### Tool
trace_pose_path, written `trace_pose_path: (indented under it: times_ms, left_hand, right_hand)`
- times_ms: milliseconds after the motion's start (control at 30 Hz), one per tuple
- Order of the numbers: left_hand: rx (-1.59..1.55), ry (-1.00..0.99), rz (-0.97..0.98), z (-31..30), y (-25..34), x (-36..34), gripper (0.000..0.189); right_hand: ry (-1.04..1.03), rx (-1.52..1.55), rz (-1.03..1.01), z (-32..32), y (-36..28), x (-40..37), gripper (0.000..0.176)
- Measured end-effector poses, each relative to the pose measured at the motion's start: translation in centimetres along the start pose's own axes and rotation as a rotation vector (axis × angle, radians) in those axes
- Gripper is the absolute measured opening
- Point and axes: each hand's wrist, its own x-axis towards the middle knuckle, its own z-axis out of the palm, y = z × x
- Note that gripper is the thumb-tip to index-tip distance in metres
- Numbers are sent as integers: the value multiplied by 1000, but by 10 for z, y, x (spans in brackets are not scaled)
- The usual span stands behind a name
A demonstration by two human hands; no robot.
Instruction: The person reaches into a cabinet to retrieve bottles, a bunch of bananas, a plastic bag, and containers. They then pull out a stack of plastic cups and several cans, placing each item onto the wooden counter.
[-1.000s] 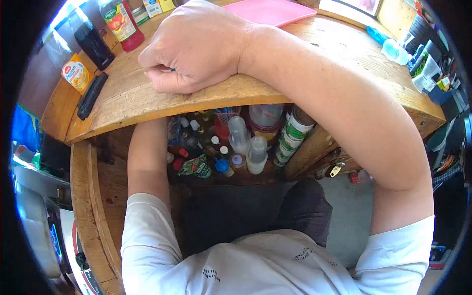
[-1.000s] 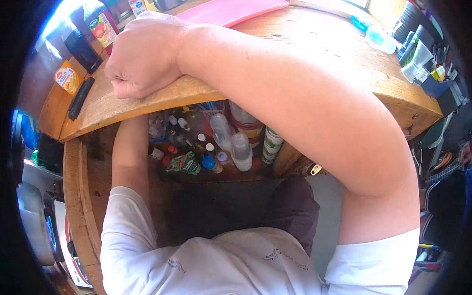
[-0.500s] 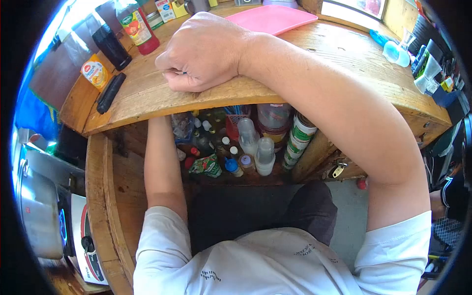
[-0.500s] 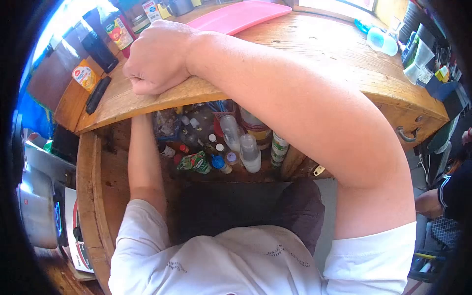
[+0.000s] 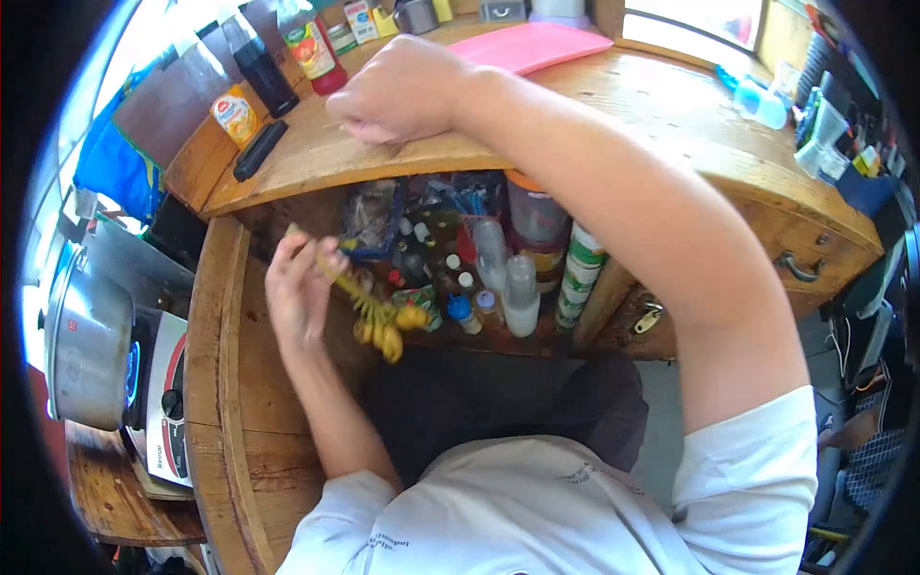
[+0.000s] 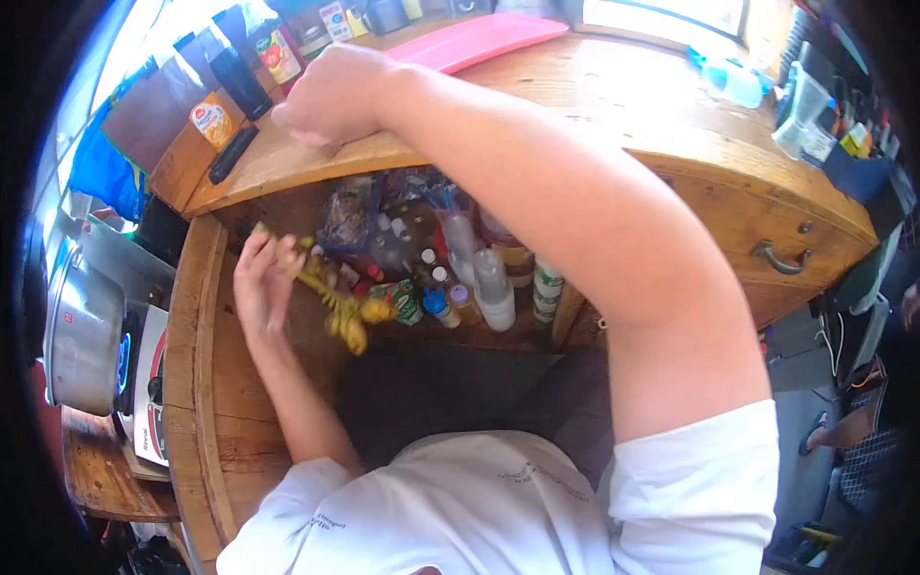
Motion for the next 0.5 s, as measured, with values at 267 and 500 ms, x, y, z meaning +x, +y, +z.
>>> trace_pose_path:
  times_ms: [267,500]
  left_hand:
    - [-142,-293,114,48,141,-81,41]
    - [113,-393,454,136,228,-73,33]
  right_hand:
    - [191,43,-109,-34,-18,-14,21]
    - [445,136,154,-103,-8,-90,23]
